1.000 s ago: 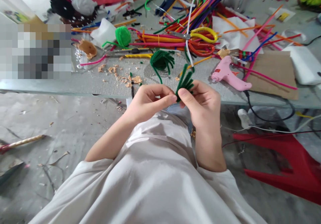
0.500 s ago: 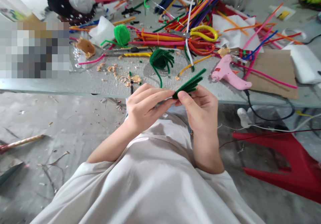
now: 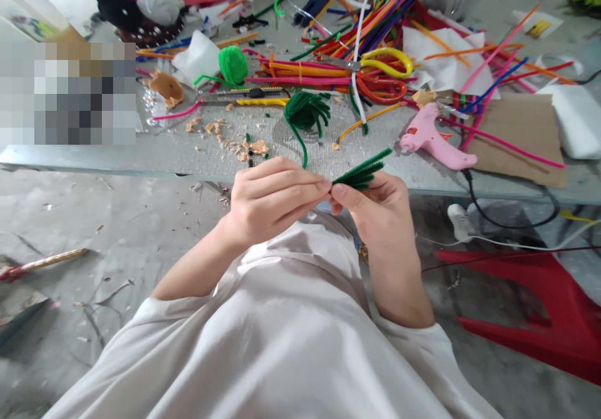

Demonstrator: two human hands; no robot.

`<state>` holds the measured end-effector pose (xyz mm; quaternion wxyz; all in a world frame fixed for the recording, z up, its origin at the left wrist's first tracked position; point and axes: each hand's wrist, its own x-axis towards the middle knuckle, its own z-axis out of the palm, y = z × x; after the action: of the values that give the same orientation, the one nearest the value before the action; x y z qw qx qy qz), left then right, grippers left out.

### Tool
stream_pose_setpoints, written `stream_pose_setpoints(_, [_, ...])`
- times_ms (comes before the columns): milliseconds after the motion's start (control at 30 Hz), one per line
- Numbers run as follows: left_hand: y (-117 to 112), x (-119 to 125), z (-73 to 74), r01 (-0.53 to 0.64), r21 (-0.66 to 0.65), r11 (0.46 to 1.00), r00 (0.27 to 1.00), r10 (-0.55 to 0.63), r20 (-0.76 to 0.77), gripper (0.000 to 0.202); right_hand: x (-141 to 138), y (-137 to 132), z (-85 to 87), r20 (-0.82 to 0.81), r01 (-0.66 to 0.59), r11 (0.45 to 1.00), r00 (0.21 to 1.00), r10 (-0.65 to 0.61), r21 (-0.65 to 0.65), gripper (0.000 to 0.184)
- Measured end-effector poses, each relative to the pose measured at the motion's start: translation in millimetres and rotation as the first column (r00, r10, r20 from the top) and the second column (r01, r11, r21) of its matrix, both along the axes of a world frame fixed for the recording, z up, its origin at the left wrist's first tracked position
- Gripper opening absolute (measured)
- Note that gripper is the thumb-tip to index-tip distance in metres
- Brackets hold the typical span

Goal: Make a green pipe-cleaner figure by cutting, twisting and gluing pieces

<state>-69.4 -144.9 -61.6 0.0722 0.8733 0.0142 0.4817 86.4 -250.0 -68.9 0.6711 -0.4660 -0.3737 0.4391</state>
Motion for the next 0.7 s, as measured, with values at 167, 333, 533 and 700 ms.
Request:
stream_pose_setpoints(167, [1.7,-1.3,-1.1,0.050,-0.039,0.998,0.999,-0.050,0.009,0.013,3.6,-1.3,4.4,0.048,-0.039,0.999,0.998,0.039,0.003,0.011])
stream_pose_setpoints(333, [5.1,5.0,-1.6,0.052,-0.018,0.999,0.995,-0.050,0.083,0.016,12.0,1.8,14.7,0.259,-0.089,0.995,0.963,0.076,0.037,0.016])
stream_pose_setpoints(533, [5.3,9.3,-1.6,0.031,-0.020,0.999,0.996,-0.029,0.088,0.010,8.0,2.3,14.0,0.271,-0.044,0.996,0.962,0.021,0.080,0.011])
stream_pose_setpoints(700, [7.9,5.3,-4.7,-0.018,0.018,1.000,0.999,0.017,0.051,0.007,5.6,2.3,11.0,0.189,0.005,0.999,0.982,-0.011,0.032,0.004])
